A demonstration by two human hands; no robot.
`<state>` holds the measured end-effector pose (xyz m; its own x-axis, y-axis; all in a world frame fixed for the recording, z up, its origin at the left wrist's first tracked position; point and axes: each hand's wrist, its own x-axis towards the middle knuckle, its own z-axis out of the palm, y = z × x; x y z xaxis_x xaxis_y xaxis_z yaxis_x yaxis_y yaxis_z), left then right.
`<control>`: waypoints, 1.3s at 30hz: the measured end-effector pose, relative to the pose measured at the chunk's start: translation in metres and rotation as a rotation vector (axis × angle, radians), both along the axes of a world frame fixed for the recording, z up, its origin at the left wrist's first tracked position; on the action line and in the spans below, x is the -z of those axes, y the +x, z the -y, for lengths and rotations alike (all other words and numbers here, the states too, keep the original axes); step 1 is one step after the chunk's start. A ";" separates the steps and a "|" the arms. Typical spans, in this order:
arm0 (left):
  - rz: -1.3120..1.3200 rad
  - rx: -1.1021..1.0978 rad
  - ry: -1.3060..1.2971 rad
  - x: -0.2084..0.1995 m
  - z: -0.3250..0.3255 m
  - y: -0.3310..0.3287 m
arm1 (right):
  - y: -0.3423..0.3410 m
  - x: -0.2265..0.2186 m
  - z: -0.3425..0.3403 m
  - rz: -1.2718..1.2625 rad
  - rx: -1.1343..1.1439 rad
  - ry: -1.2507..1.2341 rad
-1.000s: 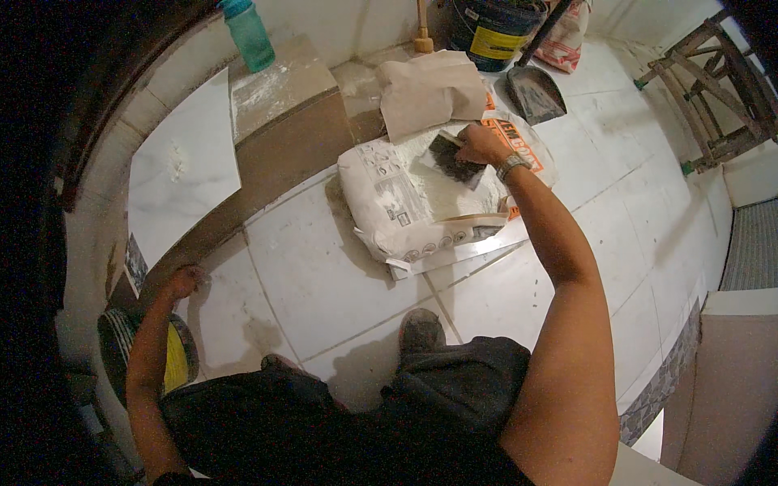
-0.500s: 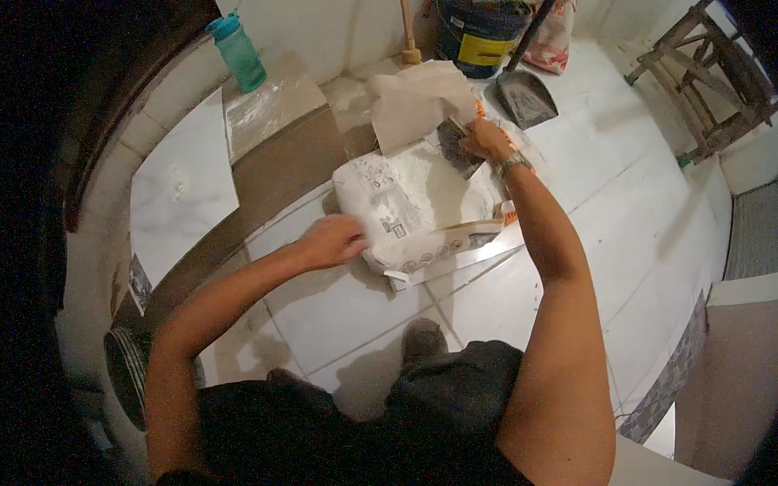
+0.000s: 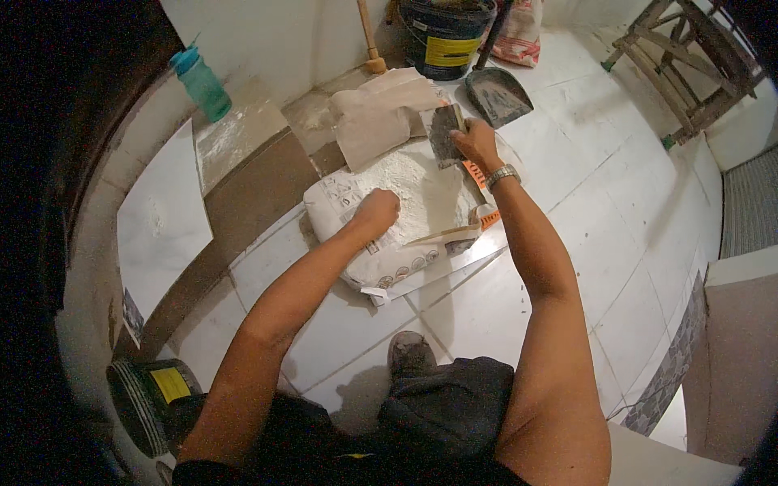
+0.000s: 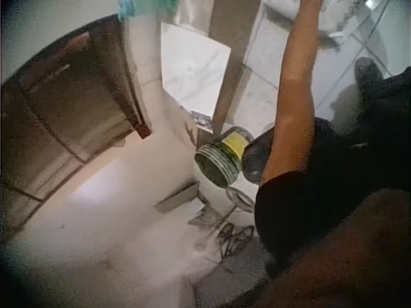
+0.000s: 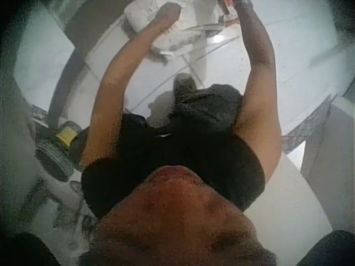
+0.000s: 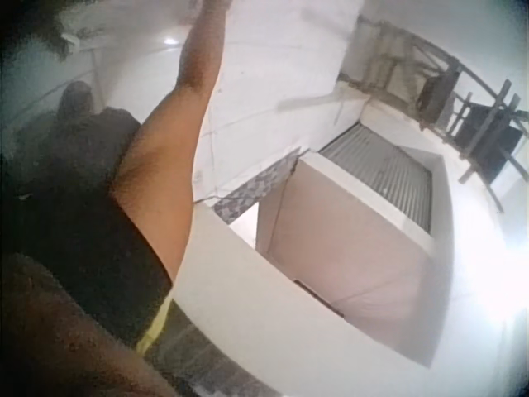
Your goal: The person cleans a tile with putty knives, scoops powder from a bag onto the tile using a putty knife, and spreads the powder on the tile.
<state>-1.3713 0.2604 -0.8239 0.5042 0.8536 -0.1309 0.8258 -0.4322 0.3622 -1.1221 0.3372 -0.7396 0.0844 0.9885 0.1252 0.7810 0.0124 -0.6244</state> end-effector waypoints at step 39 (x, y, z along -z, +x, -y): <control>0.237 -0.092 0.233 -0.025 -0.012 -0.022 | -0.037 0.048 0.008 0.550 -0.301 0.133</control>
<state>-1.3936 0.2722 -0.7992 0.4167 0.8902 0.1841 0.7700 -0.4533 0.4490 -1.1596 0.3294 -0.7876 -0.3063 0.9319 0.1944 0.9369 0.3312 -0.1115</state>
